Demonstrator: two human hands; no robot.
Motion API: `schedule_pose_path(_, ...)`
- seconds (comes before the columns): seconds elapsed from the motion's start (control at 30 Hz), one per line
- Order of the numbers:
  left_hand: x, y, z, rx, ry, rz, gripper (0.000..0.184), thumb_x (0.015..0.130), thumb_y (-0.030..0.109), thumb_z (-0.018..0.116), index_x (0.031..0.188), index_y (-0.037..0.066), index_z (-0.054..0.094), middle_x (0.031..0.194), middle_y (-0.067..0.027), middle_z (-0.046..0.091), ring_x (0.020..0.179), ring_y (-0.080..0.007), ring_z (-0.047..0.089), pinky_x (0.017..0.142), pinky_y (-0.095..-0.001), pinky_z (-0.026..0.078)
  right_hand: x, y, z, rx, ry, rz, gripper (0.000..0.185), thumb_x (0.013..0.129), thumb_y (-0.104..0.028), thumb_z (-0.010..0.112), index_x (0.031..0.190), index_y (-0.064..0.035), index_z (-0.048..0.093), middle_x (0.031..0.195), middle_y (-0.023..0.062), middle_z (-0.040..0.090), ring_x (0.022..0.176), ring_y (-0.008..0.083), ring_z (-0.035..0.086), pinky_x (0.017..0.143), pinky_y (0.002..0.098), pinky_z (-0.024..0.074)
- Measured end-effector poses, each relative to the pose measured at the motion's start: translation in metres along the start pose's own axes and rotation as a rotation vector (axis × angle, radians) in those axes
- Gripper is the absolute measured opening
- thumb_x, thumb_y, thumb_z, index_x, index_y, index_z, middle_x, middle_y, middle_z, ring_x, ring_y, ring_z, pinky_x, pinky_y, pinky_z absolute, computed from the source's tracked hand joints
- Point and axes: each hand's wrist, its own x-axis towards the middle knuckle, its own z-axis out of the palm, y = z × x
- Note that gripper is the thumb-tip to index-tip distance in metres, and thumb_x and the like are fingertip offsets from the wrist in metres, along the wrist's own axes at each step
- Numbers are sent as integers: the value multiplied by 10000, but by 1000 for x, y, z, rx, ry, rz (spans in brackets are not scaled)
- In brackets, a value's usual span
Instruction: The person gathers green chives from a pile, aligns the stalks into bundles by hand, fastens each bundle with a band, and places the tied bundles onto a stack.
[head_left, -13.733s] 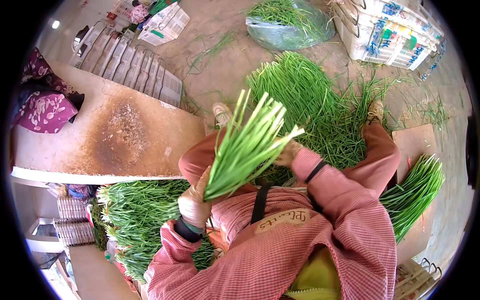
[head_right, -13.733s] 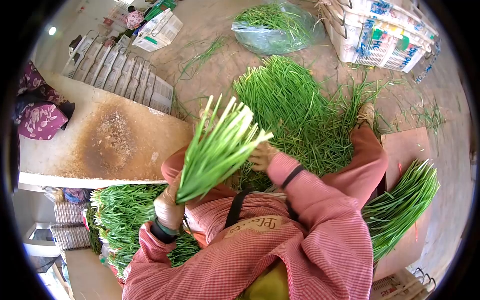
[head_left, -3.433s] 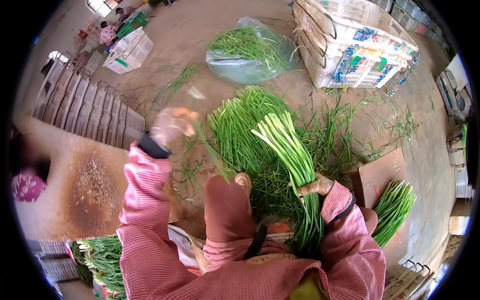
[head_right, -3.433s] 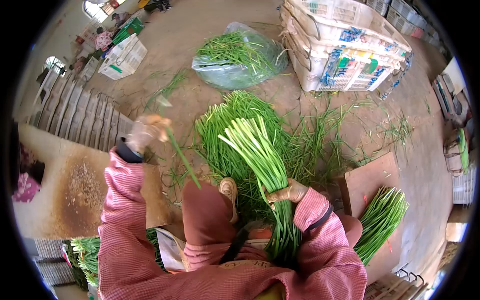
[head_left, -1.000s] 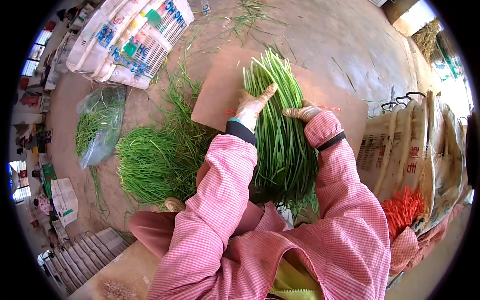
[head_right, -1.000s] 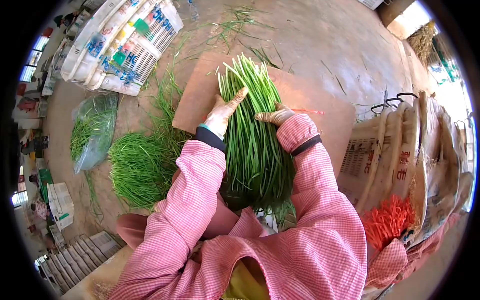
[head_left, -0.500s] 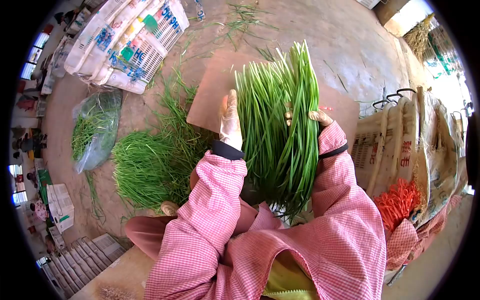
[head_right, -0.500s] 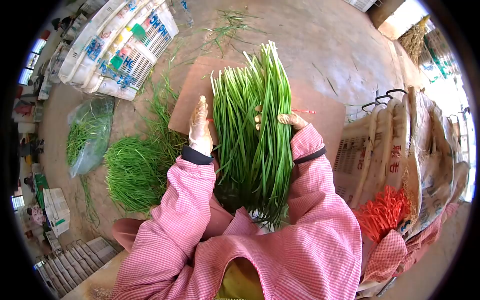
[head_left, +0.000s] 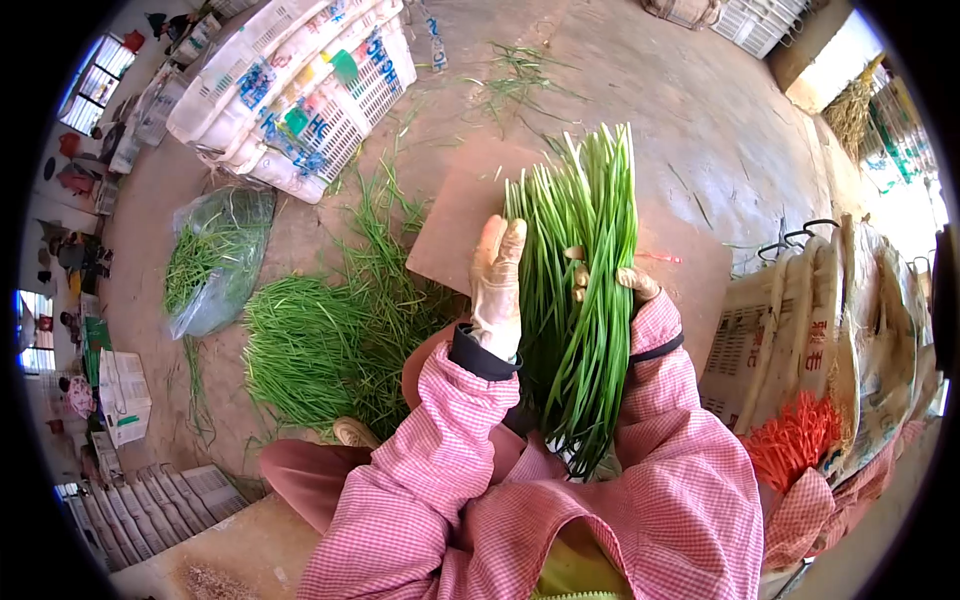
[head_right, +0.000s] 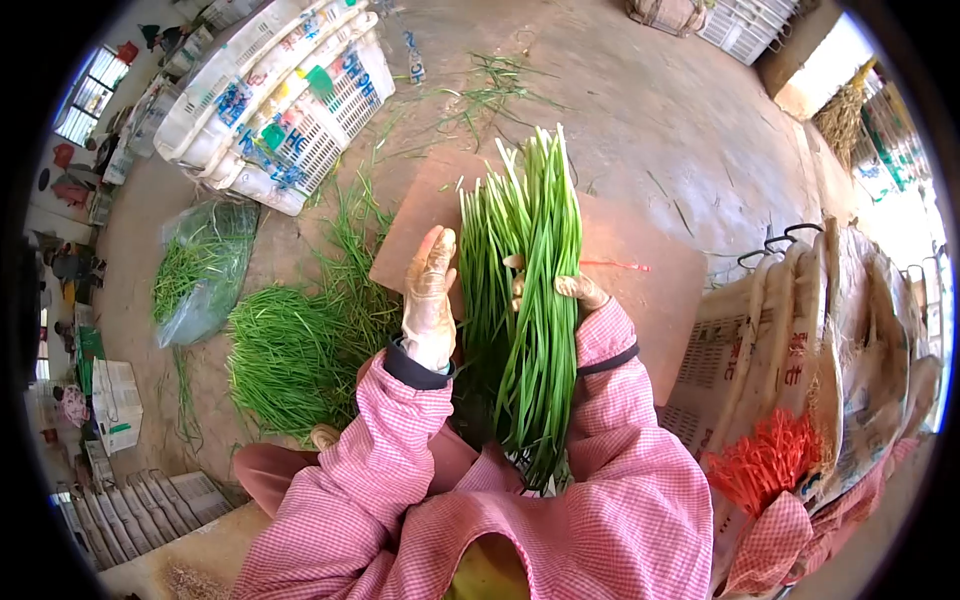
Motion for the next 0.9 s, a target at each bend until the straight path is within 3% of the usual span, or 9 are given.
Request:
schedule_pose_path(0.2,20,-51,-43,-104,219,74,666,810,398,557,1294,18,303,1323,-115,328,1241,-206,280,1037,-363,141,4,-18,42,-395,645,31,488,719,-78,653,1155,1,449,933,121,599,762,207,604,664,332,517)
schedule_pose_path(0.27,22,-55,-24,156,81,-80,1132,632,608,634,1333,-55,42,1400,-223,72,1309,-275,68,1055,-368,93,32,16,18,-739,872,-164,379,739,-12,611,1087,23,463,947,145,588,794,267,592,665,342,501)
schedule_pose_path(0.33,31,-65,-9,402,75,-90,1239,558,663,644,1330,-63,2,1397,-245,28,1311,-310,-12,1059,-366,47,53,56,-7,-1603,1146,-97,301,819,-127,533,1070,25,468,990,178,559,862,299,559,737,378,467)
schedule_pose_path(0.37,48,-82,-7,720,131,-57,1317,489,713,639,1326,-65,-17,1392,-260,17,1306,-342,-45,1057,-392,32,74,82,-71,-1124,1301,-233,306,842,-187,484,1063,24,471,998,194,547,877,313,551,763,393,452)
schedule_pose_path(0.5,78,-106,8,1103,166,-233,1396,403,778,607,1329,-49,-31,1392,-254,30,1311,-339,-20,1042,-461,38,76,89,-78,-982,1178,-399,463,775,-254,536,1136,18,436,1102,260,468,1001,384,478,865,419,394)
schedule_pose_path(0.6,74,-97,17,1192,154,-219,1373,418,752,629,1329,-50,-13,1371,-275,103,1295,-351,87,1034,-458,104,14,13,8,-1866,813,64,863,650,-281,709,1298,40,237,1205,307,392,1142,416,382,970,384,319)
schedule_pose_path(0.67,64,-96,24,1247,171,-101,1305,476,693,656,1324,-66,18,1331,-282,194,1246,-369,196,1012,-465,161,14,-15,-15,-1776,1000,-423,923,659,-361,715,1303,57,202,1212,293,401,1125,395,411,949,397,341)
schedule_pose_path(0.77,56,-107,33,1199,177,83,1226,521,565,717,1328,-57,35,1309,-275,232,1196,-379,270,998,-454,205,48,-20,-90,-662,634,-202,961,663,-363,727,1326,13,141,1186,230,452,1062,329,472,898,370,395)
schedule_pose_path(0.9,69,-148,24,1286,220,173,972,647,298,659,1335,-28,54,1308,-204,264,1198,-338,280,994,-443,228,87,36,-131,-1163,1086,-167,1021,487,-340,827,1286,-78,248,1157,196,459,1053,312,470,894,382,389)
